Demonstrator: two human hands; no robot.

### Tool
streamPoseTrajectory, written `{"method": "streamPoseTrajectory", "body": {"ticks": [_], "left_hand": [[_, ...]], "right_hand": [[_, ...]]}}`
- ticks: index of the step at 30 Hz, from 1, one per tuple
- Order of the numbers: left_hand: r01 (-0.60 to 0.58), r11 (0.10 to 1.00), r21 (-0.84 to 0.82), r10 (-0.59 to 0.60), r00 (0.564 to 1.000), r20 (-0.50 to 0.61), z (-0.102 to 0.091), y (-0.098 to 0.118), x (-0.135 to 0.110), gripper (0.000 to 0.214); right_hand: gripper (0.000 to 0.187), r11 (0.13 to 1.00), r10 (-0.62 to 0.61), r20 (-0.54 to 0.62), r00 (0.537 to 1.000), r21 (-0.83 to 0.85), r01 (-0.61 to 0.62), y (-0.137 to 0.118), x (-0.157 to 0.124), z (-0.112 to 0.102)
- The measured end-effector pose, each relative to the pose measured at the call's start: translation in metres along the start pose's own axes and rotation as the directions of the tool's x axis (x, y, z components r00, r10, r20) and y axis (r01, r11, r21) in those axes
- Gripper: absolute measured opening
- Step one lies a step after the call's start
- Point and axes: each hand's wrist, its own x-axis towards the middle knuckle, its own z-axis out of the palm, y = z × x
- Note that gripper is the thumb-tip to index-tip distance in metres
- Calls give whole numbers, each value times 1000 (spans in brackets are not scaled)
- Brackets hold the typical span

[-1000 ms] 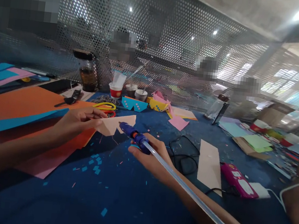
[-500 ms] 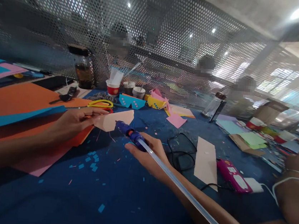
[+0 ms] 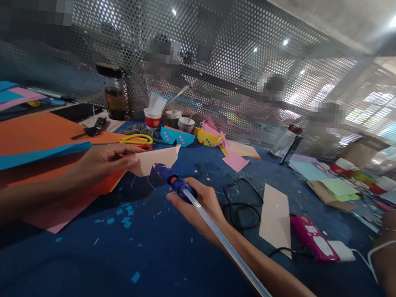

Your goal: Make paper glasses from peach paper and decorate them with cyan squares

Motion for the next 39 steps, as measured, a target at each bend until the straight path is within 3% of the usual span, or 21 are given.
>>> {"method": "streamPoseTrajectory", "body": {"ticks": [17, 26, 39], "left_hand": [[-27, 999, 39, 28, 999, -22, 1, 4, -1, 42], [-38, 998, 55, 40, 999, -31, 1, 5, -2, 39], [-66, 996, 66, 65, 998, 6, 0, 2, -2, 36]], "right_hand": [[24, 994, -6, 20, 1000, -106, 8, -9, -2, -2], [25, 980, -110, 0, 994, -169, 109, -2, -2, -1], [28, 984, -86, -3, 996, -157, 85, -2, -1, 0]]}}
